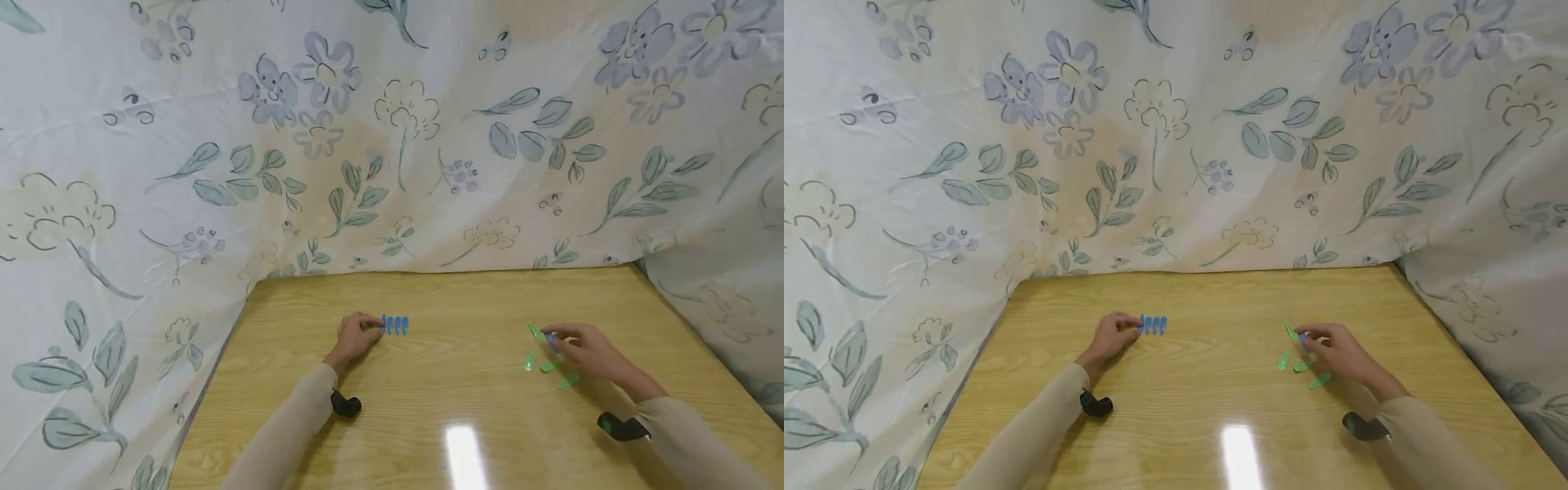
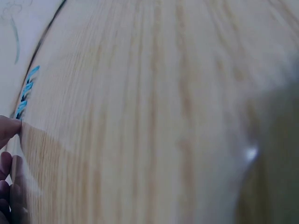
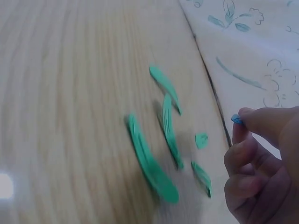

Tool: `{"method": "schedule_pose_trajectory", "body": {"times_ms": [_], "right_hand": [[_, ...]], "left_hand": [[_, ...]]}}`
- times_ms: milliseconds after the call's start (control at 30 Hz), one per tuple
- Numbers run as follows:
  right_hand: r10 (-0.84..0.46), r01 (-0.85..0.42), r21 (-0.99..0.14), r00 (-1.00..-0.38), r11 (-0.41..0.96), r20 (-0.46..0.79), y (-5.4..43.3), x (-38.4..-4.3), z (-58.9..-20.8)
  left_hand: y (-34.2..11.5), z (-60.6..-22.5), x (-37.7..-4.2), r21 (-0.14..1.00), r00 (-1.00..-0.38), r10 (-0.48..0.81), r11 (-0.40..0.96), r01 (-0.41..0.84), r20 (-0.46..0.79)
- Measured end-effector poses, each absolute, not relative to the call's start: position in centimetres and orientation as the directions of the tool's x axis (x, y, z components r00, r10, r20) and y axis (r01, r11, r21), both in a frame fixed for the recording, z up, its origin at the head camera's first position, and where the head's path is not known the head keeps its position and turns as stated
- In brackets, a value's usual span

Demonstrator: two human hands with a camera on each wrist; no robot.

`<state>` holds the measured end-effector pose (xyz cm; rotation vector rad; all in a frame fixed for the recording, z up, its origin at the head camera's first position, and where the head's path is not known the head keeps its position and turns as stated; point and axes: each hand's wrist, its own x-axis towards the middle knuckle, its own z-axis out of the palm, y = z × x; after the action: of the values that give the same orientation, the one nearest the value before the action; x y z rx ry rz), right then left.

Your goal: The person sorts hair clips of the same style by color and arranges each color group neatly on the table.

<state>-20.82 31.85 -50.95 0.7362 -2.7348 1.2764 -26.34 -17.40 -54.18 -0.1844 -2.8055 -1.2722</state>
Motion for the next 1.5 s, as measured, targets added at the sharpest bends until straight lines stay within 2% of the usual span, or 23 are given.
{"method": "schedule_pose_trajectory", "body": {"times_ms": [633,1200,1500], "right_hand": [[-0.409,-0.365,-0.826,-0.894,0.429,0.183,27.2,-22.6,-50.9],[-0.409,-0.212,-0.919,-0.911,0.332,0.062,21.3,-23.4,-51.2],[-0.427,-0.240,-0.935,-0.897,0.261,0.111,18.7,-24.5,-52.8]], "left_hand": [[-17.0,-54.6,-26.2,0.742,-0.989,0.100,0.655,0.146,0.107],[-17.5,-54.7,-25.8,0.738,-0.992,0.081,0.662,0.127,0.099],[-17.6,-54.6,-26.0,0.752,-0.993,0.078,0.648,0.120,0.091]]}}
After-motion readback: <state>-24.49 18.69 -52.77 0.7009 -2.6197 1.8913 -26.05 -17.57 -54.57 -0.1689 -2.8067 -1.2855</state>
